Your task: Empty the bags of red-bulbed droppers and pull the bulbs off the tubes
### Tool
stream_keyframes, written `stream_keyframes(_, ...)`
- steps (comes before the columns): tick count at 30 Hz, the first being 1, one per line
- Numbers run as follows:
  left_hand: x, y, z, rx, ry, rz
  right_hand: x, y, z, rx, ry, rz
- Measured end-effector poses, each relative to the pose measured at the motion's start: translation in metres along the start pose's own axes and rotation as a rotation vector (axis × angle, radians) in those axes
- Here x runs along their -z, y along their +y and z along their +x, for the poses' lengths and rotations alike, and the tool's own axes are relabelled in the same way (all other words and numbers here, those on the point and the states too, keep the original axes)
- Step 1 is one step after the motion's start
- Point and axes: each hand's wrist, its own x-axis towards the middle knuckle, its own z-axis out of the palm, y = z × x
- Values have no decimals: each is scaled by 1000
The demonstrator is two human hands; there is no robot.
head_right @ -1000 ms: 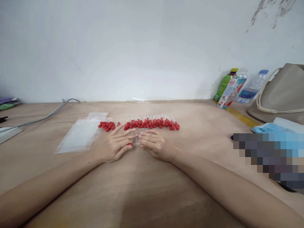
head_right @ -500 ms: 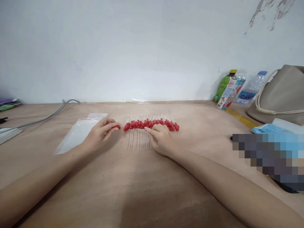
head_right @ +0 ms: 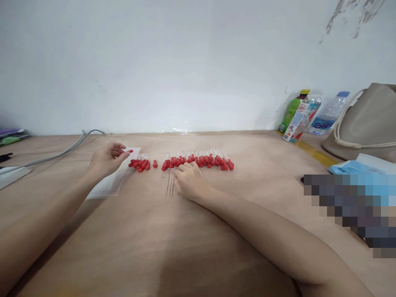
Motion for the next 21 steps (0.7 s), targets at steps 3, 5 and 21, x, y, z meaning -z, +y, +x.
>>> stream_keyframes(3, -7, -4, -1, 8, 10, -33, 0, -4, -4, -15, 3, 44)
stream_keyframes(5, -12, -5, -2, 10, -1, -66, -1, -6, -6, -7, 13, 67)
stream_keyframes(21, -10, 7, -12, -138, 84, 169, 8, 11, -30, 50, 174, 143)
